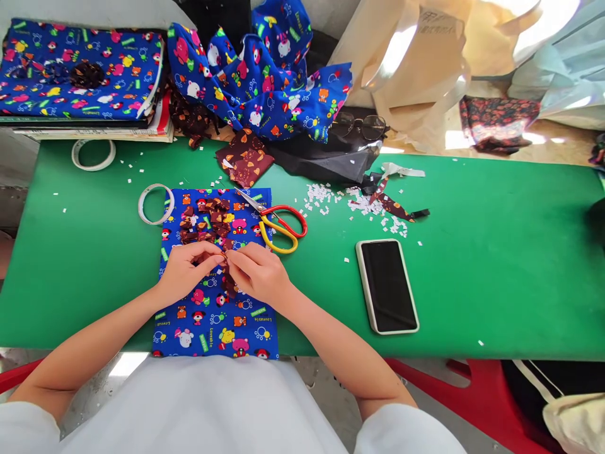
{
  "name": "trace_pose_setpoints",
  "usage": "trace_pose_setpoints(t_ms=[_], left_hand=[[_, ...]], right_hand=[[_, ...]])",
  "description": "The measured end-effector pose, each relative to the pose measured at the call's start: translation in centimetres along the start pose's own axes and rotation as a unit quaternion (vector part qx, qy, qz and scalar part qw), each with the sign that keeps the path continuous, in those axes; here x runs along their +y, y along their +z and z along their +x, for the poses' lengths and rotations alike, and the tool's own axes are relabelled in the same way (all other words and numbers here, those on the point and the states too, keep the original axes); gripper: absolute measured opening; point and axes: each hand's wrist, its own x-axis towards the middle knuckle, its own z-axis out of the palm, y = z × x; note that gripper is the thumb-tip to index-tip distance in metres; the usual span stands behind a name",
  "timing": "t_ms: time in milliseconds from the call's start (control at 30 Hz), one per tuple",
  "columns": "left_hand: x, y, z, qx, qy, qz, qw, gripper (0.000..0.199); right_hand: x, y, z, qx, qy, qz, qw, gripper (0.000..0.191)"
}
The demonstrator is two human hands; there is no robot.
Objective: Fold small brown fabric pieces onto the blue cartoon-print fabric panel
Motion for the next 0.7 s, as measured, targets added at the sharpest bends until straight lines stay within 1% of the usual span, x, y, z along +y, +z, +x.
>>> trace_pose_setpoints(t_ms=[200,367,467,567,700], left_hand=[[0.14,0.00,0.03,0.004,0.010,0.012,1.000,0.017],[0.31,-0.02,0.08,0.007,0.016,0.017,1.000,0.014],[0.23,-0.03,0.12,0.007,0.016,0.018,1.000,0.013],[0.06,-0.02,0.14,0.004,0.012,0.009,1.000,0.014],[-0.14,0.02,0.11,0.008,0.008,-0.028,1.000,0.012]], right_hand=[[0.15,-0.04,0.09,-0.005,-0.035,-0.020,0.999,0.017],[0.42,-0.13,0.20,-0.006,-0.115,-0.118,0.986,0.015],[0.50,-0.22,0.19,-0.010,-0.146,-0.155,0.977,0.016],[0.51,-0.27,0.14,-0.009,-0.165,-0.161,0.973,0.018],[0.62,-0.24,0.07,-0.009,-0.171,-0.141,0.975,0.019]])
